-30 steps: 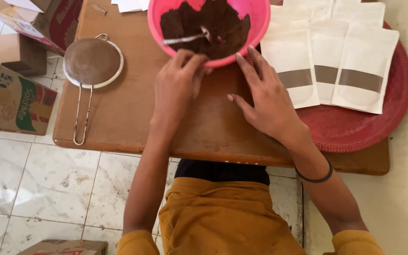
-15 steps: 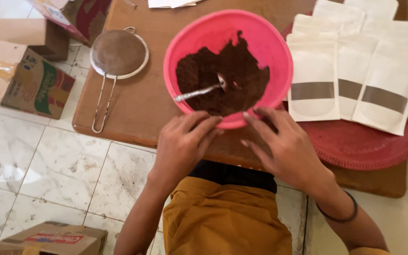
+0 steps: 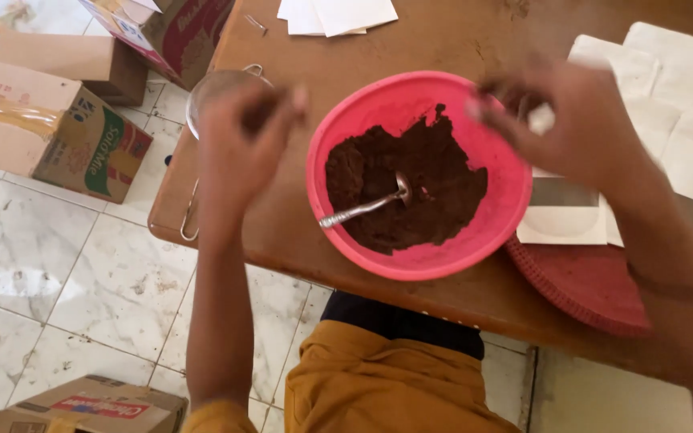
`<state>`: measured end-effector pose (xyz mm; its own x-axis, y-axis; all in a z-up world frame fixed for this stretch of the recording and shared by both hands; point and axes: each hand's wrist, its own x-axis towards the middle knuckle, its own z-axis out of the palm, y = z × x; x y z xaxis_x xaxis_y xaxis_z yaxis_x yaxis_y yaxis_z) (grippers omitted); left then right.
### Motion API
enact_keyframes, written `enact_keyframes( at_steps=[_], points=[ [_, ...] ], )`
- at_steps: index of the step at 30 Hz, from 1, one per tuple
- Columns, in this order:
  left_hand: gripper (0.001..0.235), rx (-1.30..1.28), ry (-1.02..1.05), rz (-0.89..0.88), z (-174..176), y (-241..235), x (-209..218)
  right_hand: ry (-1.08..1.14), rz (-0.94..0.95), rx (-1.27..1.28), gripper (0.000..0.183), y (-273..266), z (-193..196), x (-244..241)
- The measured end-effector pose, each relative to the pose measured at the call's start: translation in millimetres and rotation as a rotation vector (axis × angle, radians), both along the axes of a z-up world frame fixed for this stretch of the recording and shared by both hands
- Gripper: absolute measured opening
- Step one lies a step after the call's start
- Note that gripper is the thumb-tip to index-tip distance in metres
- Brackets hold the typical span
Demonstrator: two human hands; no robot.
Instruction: Filling white coffee pouches with ground coffee using a spoon from a bowl
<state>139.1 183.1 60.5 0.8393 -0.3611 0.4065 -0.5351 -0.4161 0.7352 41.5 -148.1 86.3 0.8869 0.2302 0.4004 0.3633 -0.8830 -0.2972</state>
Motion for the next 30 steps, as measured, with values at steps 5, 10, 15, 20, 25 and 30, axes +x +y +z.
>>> enact_keyframes(
  at_steps=[5, 10, 15, 20, 25, 30],
  points=[
    [0.022, 0.057, 0.121, 0.081, -66.4, -60.9, 170.7, 0.415, -0.158, 0.015, 0.047, -16.1, -27.6, 144.3],
    [0.058, 0.385, 0.335, 0.282, -118.4, -107.2, 273.9, 0.461, -0.095, -0.321, 0.070, -36.4, -105.3, 257.3],
    [0.076, 0.576, 0.374, 0.380, -114.9, -132.3, 279.2, 0.562, -0.009, -0.319, 0.085, -24.9, -118.8, 285.1],
    [0.062, 0.697, 0.247, 0.305, -127.0, -145.1, 271.2, 0.681, 0.033, -0.234, 0.074, -17.6, -115.6, 273.1],
    [0.055, 0.705, 0.327, 0.230, -96.2, -134.6, 221.8, 0.662, 0.081, -0.239, 0.051, -9.8, -91.6, 231.9],
    [0.053, 0.727, 0.391, 0.184, -72.5, -118.6, 165.5, 0.725, 0.028, -0.195, 0.039, 4.1, -74.4, 195.4]
  ],
)
